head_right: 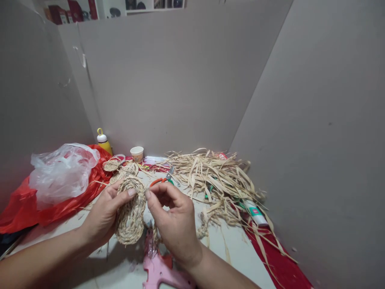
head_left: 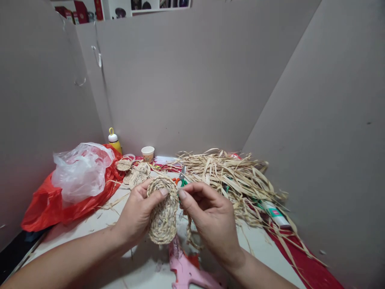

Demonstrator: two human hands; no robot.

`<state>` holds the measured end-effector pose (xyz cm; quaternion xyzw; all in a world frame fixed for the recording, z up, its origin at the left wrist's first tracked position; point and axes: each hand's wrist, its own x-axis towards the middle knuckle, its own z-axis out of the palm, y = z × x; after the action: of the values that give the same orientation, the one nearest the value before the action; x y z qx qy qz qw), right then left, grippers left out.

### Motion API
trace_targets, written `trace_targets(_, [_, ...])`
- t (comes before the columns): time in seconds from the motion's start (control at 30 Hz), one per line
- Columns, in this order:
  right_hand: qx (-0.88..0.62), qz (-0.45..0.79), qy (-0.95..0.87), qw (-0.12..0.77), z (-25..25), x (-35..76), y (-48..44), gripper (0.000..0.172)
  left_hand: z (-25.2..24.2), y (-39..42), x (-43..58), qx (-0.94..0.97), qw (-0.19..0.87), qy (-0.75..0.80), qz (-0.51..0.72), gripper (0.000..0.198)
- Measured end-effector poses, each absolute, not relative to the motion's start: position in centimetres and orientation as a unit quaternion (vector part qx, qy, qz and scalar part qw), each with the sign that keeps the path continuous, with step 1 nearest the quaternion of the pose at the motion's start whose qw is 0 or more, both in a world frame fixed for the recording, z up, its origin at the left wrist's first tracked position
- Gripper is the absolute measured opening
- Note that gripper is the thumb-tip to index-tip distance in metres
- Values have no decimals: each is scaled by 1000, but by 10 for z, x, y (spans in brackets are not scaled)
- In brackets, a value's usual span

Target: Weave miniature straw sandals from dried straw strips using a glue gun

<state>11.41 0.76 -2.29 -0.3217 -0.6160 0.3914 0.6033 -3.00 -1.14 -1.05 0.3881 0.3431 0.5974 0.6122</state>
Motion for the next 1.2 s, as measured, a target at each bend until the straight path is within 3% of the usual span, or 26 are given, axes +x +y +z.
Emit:
trace_targets(0.63, [-315,374,-625,608,-25,114,8,7,-10,-9,-32,329,661,357,572,18])
trace_targets(0.93, [-319,389,-629,592,-24,113,5,1,-2,-13,-34,337,635,350,601,17])
trace_targets(1.2, [-309,363,-642,601,-24,112,5,7,-4,-13,-33,332,634,354,602,20])
